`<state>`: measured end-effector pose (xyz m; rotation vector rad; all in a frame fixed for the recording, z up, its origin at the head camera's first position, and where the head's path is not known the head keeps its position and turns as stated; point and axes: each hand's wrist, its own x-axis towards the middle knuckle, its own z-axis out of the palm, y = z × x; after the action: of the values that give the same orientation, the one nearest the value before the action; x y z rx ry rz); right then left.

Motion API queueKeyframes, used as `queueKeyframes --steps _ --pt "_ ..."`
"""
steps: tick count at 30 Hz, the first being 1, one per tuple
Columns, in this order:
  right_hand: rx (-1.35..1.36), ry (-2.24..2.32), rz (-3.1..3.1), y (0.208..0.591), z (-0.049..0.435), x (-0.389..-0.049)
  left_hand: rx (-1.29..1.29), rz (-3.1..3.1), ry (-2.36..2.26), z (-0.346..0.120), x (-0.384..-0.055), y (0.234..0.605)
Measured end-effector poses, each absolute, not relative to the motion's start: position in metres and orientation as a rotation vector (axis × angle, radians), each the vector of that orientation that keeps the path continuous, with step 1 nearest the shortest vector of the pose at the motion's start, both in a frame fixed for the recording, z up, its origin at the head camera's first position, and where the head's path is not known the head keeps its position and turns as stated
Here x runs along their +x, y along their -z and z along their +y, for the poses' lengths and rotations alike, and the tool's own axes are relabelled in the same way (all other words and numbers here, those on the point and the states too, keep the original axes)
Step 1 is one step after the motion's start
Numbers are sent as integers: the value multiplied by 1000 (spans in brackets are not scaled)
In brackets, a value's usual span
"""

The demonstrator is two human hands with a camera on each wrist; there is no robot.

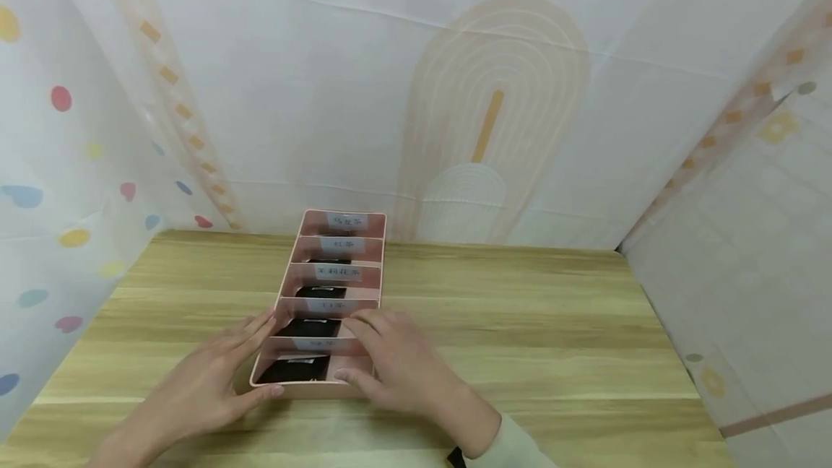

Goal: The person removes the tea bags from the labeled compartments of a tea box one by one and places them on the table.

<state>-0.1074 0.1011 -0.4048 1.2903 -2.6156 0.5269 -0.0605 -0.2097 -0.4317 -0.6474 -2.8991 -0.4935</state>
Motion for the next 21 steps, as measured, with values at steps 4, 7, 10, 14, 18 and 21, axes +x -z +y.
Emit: queueKeyframes --steps 4,7,10,14,18,21 --pt "1391 -509 -2501 410 89 -104 -649 -2899 497 -209 -60 432" --pt "1455 -513 -2431 413 79 -103 -652 -2890 505 -209 -59 431" --pt "1494 -498 -2400 416 70 -101 -658 -2881 508 -209 -60 431" --pt "1524 -447 -2418 420 59 -100 -662 -2874 508 -209 -60 431" --pt "1536 -405 -2440 424 51 -99 -657 -2874 508 -209 -60 432" --pt "1545 -384 -2448 427 47 -98 -651 -2875 509 -209 -59 432"
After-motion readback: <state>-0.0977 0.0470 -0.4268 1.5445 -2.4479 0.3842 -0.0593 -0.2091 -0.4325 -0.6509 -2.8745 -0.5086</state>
